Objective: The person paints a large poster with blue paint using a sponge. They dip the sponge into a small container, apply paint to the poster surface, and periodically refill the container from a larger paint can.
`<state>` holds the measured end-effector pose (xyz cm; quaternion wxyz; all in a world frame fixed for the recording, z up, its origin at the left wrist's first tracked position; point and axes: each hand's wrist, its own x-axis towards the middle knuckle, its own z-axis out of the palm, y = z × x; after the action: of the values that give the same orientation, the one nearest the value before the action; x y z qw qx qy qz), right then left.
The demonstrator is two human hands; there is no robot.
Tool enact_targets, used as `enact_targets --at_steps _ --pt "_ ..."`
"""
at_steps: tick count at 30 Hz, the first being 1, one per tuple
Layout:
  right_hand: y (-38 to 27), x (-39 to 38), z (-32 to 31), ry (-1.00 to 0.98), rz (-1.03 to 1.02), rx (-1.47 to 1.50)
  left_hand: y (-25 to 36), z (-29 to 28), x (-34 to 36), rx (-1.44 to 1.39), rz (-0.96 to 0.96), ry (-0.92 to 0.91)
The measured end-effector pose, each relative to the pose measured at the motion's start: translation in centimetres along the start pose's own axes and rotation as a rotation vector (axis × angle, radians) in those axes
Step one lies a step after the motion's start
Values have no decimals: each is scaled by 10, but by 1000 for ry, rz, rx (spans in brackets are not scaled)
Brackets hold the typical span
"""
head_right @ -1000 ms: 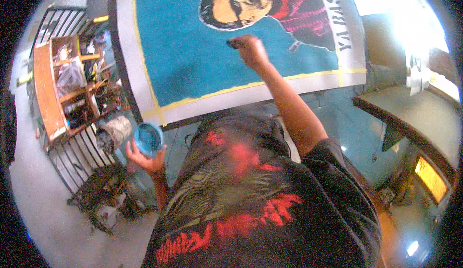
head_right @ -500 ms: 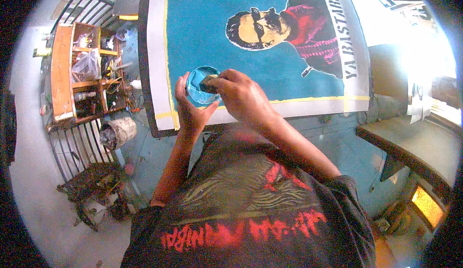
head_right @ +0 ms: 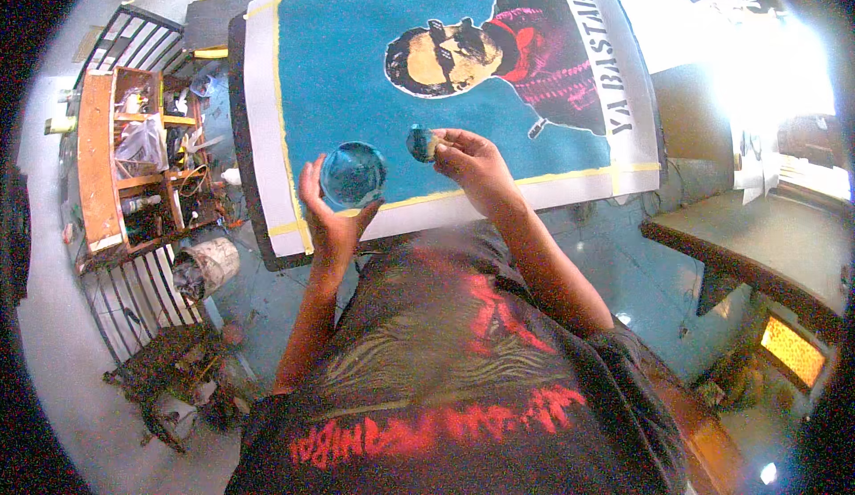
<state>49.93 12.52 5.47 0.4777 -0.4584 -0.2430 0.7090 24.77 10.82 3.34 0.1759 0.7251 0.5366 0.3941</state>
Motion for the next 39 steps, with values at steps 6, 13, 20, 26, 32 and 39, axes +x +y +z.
enact_targets --at_steps 6,13,20,26,32,39 --pt "36 22 -72 197 -6 9 -8 -19 -32 -29 -113 -1" --pt "67 51 -100 321 -394 -1118 -13 -39 -55 -15 -233 -21" --pt "98 71 -104 196 -367 -1500 -12 -48 -60 -20 -215 29" --pt "96 88 -106 142 -417 -1495 -12 -51 -63 -42 -267 39" --pt "87 108 -108 79 -406 -1490 -16 -55 -67 0 -256 28" --pt "94 125 -103 26 -505 -1498 -20 -59 -73 -27 -272 56"
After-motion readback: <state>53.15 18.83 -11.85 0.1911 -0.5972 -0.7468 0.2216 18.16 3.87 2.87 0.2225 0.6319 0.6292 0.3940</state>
